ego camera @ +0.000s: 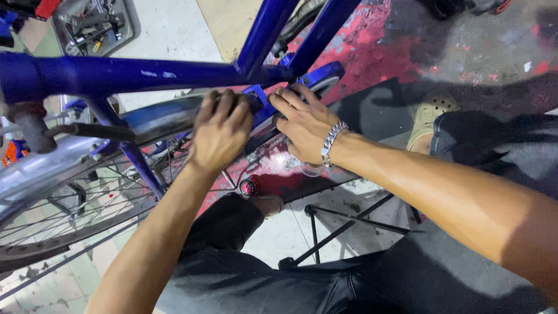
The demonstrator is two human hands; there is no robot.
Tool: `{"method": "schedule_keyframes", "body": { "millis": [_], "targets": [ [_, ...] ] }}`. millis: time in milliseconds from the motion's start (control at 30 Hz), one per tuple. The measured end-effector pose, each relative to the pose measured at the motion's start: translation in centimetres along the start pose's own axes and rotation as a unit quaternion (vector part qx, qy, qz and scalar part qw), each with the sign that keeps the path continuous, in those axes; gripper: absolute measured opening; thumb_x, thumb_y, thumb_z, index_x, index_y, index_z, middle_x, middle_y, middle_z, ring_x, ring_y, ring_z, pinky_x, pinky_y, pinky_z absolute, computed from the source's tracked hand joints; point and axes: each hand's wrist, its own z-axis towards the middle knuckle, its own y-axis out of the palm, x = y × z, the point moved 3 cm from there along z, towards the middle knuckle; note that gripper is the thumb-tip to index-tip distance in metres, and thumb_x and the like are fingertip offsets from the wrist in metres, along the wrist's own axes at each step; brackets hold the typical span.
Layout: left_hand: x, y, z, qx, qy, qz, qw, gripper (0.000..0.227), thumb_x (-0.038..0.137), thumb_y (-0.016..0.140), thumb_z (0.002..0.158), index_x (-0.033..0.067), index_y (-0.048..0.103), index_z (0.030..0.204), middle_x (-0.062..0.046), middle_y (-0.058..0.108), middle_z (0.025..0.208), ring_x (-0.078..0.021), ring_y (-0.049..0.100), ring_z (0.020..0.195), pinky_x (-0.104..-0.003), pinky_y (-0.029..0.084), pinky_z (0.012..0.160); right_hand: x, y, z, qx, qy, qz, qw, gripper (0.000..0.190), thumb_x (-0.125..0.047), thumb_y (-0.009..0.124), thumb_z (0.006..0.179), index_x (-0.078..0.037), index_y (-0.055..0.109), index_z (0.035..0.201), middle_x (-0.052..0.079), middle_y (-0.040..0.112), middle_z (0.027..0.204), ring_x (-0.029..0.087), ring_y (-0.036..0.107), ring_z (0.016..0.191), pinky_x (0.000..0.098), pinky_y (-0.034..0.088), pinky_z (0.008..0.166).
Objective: The person scrubs the blue bicycle frame with a small brush, then dips a blue cloth into a bucket of water and wrings it out. They wipe the bicycle frame and seat post with the wet cloth. Finally, they use a wrench to tighten the seat post clamp.
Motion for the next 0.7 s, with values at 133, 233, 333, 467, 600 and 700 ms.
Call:
{"method": "schedule_keyframes", "body": {
  "millis": [133,233,333,467,600,700],
  "targets": [
    [-0.5,-0.1,-0.4,-0.015,0.068,0.041,0.997,0.031,0.025,0.063,0.081,0.0059,0.076,0.101,-0.009,0.068,0.119,-0.0286,0.062,0.120,-0.049,0.045,0.110,0.3,0.1,-0.2,0.004,-0.006,0.011,1.000,0.037,-0.021,0.073,0.065,0.002,0.075,0.094,0.025,0.052,0.144,0.037,0.040,0.140,0.0543,0.027,0.117],
    [-1.8,-1.5,-1.3,0.008,0.085,0.029,0.996,0.030,0.024,0.064,0.081,0.0055,0.076,0.101,-0.011,0.068,0.120,-0.0304,0.061,0.119,-0.050,0.045,0.109,0.6,0.2,-0.5,0.004,-0.009,0.007,1.000,0.035,-0.022,0.073,0.067,0.002,0.075,0.092,0.025,0.052,0.143,0.037,0.040,0.141,0.0545,0.027,0.118],
    [-1.1,-0.6,-0.4,-0.012,0.088,0.038,0.995,0.032,0.025,0.064,0.080,0.0045,0.077,0.100,-0.010,0.067,0.116,-0.0299,0.062,0.117,-0.050,0.046,0.109,0.2,0.3,0.1,-0.002,0.001,0.000,1.000,0.035,-0.022,0.073,0.066,0.002,0.075,0.092,0.025,0.052,0.142,0.038,0.040,0.140,0.0553,0.026,0.117],
    [0.4,1.2,1.0,-0.016,0.107,0.060,0.992,0.035,0.027,0.064,0.079,0.0037,0.077,0.101,-0.011,0.068,0.118,-0.0278,0.062,0.117,-0.047,0.045,0.110,-0.3,0.4,0.2,0.008,0.008,0.018,1.000,0.038,-0.021,0.072,0.062,0.001,0.075,0.093,0.027,0.052,0.141,0.039,0.040,0.138,0.0566,0.025,0.115],
    [-1.3,-0.4,-0.8,0.003,0.126,0.044,0.991,0.033,0.026,0.064,0.081,0.0036,0.077,0.101,-0.011,0.068,0.115,-0.0302,0.062,0.115,-0.049,0.045,0.109,0.5,0.2,-0.1,-0.013,-0.002,0.012,1.000,0.039,-0.024,0.073,0.066,0.003,0.074,0.095,0.026,0.052,0.141,0.039,0.040,0.140,0.0556,0.024,0.118],
    [-1.4,-0.3,-0.5,-0.012,0.098,0.034,0.995,0.027,0.024,0.064,0.084,0.0050,0.076,0.098,-0.011,0.067,0.113,-0.0299,0.062,0.116,-0.049,0.045,0.110,0.0,0.2,0.1,0.011,0.006,0.003,1.000,0.041,-0.024,0.073,0.063,0.003,0.075,0.094,0.026,0.052,0.139,0.039,0.040,0.139,0.0560,0.024,0.116]
  ]
}}
